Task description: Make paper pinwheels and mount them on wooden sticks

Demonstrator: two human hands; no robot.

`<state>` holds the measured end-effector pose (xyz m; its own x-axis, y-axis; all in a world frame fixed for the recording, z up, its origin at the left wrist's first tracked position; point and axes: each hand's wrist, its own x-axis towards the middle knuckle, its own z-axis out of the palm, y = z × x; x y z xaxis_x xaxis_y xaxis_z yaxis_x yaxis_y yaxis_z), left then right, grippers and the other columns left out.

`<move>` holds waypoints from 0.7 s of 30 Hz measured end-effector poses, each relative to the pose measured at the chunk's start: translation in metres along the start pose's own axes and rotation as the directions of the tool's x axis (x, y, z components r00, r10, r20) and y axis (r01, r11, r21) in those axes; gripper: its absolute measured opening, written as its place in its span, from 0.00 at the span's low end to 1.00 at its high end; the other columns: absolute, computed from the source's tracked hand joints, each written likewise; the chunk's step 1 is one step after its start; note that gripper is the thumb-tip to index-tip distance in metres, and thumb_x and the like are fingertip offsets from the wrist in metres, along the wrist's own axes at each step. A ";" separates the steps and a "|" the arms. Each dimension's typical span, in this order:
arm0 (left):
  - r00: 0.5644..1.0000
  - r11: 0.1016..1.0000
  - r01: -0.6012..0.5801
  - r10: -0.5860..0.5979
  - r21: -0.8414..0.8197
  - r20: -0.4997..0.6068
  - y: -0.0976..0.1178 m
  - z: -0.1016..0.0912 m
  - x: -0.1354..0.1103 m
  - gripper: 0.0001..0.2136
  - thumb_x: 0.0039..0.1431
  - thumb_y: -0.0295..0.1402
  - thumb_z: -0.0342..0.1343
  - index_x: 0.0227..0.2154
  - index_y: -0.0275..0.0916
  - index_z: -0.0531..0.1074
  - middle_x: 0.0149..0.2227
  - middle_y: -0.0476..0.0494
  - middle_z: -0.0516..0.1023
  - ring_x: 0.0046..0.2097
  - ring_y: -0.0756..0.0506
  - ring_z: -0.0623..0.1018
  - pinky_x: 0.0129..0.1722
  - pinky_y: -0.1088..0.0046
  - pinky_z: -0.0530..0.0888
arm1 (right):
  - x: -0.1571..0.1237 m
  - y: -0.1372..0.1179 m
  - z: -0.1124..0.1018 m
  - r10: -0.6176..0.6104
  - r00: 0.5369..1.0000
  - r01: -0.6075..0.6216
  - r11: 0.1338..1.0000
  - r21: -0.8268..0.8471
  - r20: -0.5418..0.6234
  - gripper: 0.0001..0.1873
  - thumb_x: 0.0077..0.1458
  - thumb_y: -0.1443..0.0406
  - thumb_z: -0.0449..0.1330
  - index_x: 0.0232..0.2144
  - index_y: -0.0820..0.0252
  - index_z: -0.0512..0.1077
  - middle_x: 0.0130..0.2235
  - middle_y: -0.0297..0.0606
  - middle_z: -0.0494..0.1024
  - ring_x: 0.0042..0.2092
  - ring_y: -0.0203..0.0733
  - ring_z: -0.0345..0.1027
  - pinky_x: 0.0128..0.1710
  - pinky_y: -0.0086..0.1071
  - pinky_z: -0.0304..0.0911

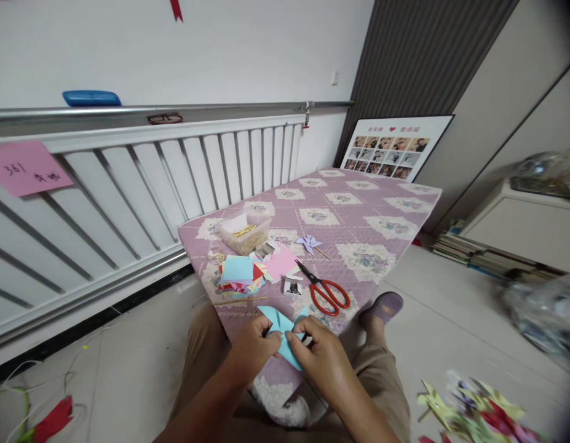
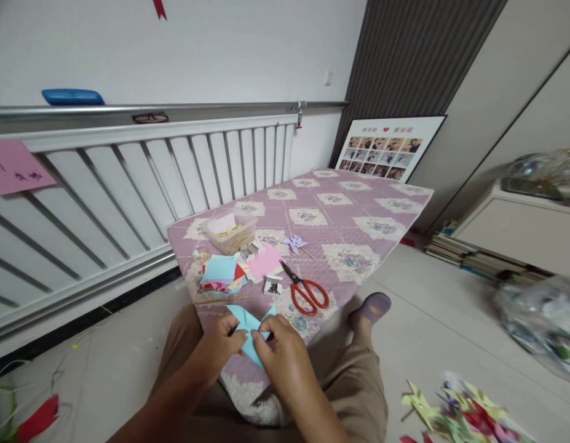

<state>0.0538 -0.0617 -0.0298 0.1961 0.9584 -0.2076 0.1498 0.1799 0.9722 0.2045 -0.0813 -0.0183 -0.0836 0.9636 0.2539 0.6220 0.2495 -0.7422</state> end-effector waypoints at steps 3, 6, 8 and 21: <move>1.000 1.000 0.004 -0.004 -0.031 0.000 -0.001 0.001 0.000 0.03 0.46 0.28 0.50 0.24 0.37 0.67 0.21 0.53 0.66 0.24 0.51 0.66 0.25 0.75 0.65 | 0.001 -0.001 0.002 0.021 1.000 -0.021 1.000 0.000 -0.015 0.07 0.52 0.64 0.55 0.23 0.57 0.62 0.25 0.31 0.66 0.29 0.39 0.63 0.30 0.30 0.56; 1.000 0.998 0.008 -0.008 -0.061 -0.004 -0.002 0.002 0.000 0.03 0.46 0.29 0.50 0.24 0.37 0.68 0.22 0.52 0.68 0.24 0.51 0.67 0.26 0.75 0.66 | 0.001 -0.001 0.004 0.049 0.998 -0.049 0.999 0.009 -0.037 0.07 0.51 0.64 0.55 0.23 0.57 0.62 0.24 0.31 0.66 0.28 0.39 0.62 0.29 0.30 0.55; 1.000 0.997 0.007 -0.008 -0.074 -0.006 -0.004 0.003 0.000 0.03 0.46 0.29 0.50 0.24 0.37 0.68 0.22 0.53 0.68 0.24 0.51 0.67 0.25 0.75 0.65 | 0.001 -0.002 0.005 0.064 0.997 -0.063 0.998 0.021 -0.043 0.08 0.51 0.64 0.54 0.22 0.56 0.61 0.24 0.30 0.65 0.27 0.38 0.61 0.28 0.29 0.55; 1.000 0.988 0.017 -0.019 -0.152 -0.007 0.001 0.007 0.000 0.03 0.46 0.30 0.51 0.24 0.37 0.68 0.21 0.52 0.68 0.24 0.52 0.67 0.26 0.76 0.66 | 0.000 -0.001 0.013 0.287 0.956 -0.256 0.919 0.298 -0.063 0.29 0.47 0.64 0.57 0.53 0.56 0.58 0.23 0.24 0.64 0.22 0.36 0.59 0.23 0.28 0.57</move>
<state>0.0603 -0.0628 -0.0297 0.1862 0.9564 -0.2249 0.0040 0.2282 0.9736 0.1940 -0.0805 -0.0261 0.1474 0.9867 0.0690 0.3610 0.0113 -0.9325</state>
